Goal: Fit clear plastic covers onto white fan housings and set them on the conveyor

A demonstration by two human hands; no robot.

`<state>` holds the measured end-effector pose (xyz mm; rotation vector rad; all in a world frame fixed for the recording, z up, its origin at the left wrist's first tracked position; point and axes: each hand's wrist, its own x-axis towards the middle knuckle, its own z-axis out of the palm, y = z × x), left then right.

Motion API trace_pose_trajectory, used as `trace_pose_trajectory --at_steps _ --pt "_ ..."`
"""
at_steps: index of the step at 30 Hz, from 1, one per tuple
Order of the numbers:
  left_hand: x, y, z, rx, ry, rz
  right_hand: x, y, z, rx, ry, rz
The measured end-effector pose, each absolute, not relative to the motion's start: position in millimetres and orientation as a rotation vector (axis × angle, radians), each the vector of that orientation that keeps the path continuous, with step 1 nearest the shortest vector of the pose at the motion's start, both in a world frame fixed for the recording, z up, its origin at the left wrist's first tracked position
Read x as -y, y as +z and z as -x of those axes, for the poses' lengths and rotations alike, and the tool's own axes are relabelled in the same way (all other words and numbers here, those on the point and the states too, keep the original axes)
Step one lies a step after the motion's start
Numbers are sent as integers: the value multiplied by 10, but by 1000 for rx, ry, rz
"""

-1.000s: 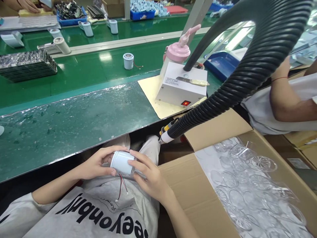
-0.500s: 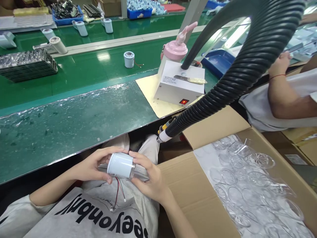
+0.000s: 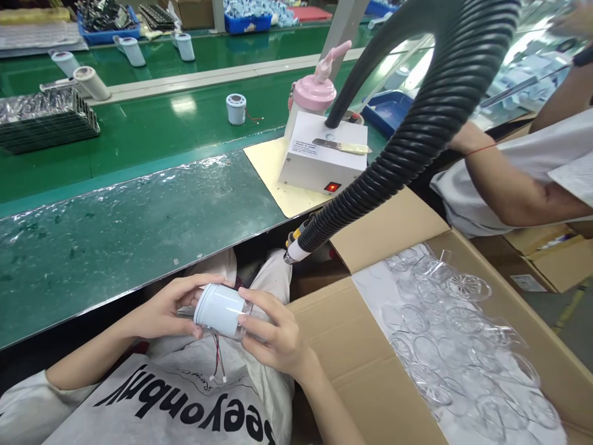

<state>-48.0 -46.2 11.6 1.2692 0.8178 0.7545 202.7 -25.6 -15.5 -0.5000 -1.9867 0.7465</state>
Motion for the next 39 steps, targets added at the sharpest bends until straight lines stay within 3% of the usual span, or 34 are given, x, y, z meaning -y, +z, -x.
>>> trace_pose_trajectory --at_steps 5,12,31,36,39 --pt "468 119 505 -999 820 -1315 294 -173 -2062 1769 971 644" --pt "440 -108 655 -1338 907 -1122 273 -96 -2139 1828 390 687" --pt "402 -173 372 -957 541 -859 549 122 -2354 1773 309 877" --pt "298 -196 200 -966 526 -860 1118 128 -2726 1625 170 1200" --pt "229 -247 106 -957 577 -856 1911 106 -3199 1166 -107 1647"
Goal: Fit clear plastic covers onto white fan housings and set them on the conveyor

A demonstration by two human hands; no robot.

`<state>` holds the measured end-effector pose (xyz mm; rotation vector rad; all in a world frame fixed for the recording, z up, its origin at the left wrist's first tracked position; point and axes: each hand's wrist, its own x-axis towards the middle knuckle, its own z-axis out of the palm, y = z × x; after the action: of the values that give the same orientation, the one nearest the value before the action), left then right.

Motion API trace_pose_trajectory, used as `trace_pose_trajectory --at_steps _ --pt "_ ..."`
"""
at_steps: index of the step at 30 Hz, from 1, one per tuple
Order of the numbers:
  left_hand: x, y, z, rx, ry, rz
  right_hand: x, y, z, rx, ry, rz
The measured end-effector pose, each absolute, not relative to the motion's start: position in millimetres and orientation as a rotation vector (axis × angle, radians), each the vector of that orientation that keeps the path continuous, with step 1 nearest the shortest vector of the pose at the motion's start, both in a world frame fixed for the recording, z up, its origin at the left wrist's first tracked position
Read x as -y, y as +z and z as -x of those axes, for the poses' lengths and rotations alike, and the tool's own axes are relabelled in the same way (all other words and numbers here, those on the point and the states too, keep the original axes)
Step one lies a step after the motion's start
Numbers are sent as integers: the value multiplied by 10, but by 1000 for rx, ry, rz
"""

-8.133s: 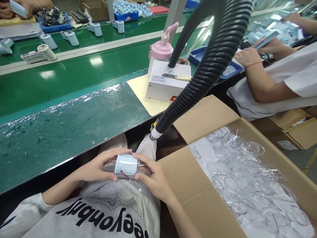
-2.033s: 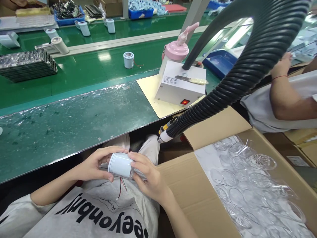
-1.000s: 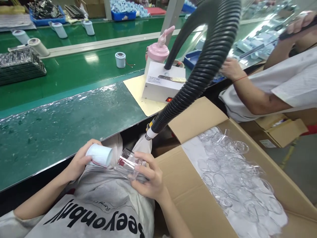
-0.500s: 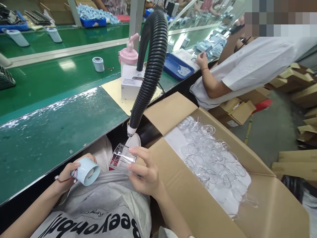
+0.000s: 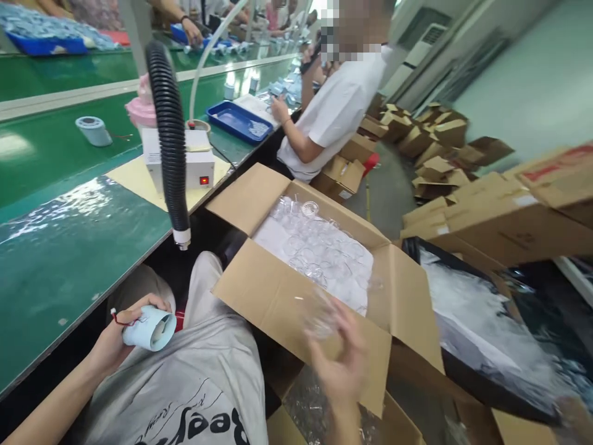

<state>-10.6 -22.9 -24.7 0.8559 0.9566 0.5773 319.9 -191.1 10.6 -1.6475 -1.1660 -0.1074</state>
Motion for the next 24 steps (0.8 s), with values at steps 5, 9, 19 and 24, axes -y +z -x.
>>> trace_pose_trajectory --at_steps 5,9,19,24 --pt "167 -354 -14 -931 590 -753 3531 -65 -3798 -91 -422 2355" --pt "228 -324 -83 -942 554 -744 3748 -117 -4017 -117 -204 2706" --pt "380 -332 51 -1178 671 -752 793 -169 -4693 285 698 1949" --pt "386 -353 139 -1191 731 -688 281 -310 -4835 176 802 1950"
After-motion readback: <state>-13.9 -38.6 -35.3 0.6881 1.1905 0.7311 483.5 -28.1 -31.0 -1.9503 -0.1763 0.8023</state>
